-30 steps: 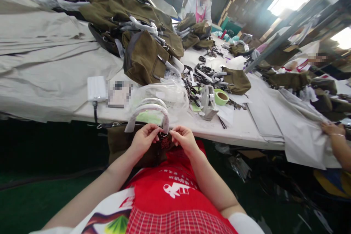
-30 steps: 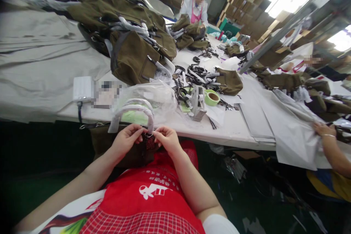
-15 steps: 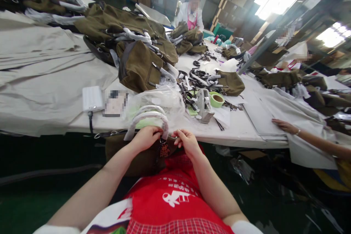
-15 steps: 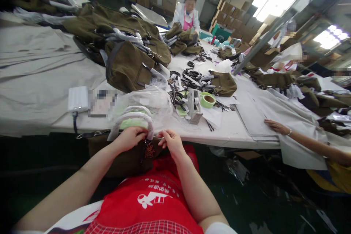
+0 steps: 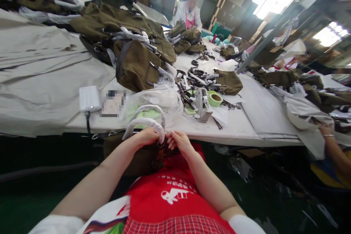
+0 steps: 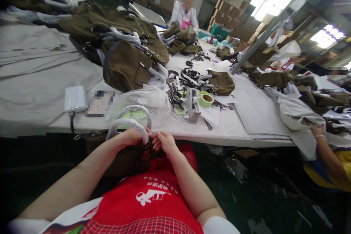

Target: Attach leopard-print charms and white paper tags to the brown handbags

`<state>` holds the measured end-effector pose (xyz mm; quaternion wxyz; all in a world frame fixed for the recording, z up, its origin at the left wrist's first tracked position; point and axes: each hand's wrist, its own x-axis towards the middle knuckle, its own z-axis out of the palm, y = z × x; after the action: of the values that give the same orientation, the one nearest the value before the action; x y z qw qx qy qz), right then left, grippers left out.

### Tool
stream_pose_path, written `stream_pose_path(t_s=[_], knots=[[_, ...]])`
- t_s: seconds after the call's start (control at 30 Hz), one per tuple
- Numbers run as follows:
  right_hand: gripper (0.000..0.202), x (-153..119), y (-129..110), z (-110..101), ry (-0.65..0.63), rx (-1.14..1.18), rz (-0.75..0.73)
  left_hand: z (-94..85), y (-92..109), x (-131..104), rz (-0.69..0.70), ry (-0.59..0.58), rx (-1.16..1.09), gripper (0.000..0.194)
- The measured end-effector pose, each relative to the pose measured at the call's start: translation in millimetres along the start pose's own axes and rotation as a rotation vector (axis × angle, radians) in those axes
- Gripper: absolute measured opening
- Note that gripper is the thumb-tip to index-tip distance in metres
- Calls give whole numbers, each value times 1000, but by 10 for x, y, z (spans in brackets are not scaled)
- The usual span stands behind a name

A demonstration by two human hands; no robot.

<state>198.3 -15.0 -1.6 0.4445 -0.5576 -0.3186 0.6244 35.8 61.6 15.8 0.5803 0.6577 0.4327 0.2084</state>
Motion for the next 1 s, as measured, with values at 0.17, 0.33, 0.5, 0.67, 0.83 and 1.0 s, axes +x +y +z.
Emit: stream_pose_path(t_s=[0.17, 0.33, 0.5, 0.67, 0.83, 1.0], knots=[[48, -77, -56, -62, -121, -3, 43, -3, 43, -33, 1, -121, -59, 16], [41, -80, -40, -90, -161, -44, 66, 26, 106, -106, 17, -173, -81, 16], [39, -66, -15, -90, -188, -77, 76, -10, 73, -119, 26, -243, -73, 15], [37, -81, -41, -65, -205, -95, 55, -37, 21, -81, 14, -313, -55, 17], [38, -95, -60, -63, -222, -95, 30, -45, 9, -66, -11, -350, -41, 24], [33, -96, -60, -60, -221, -94, 29, -51, -29, -62, -18, -362, -32, 28]])
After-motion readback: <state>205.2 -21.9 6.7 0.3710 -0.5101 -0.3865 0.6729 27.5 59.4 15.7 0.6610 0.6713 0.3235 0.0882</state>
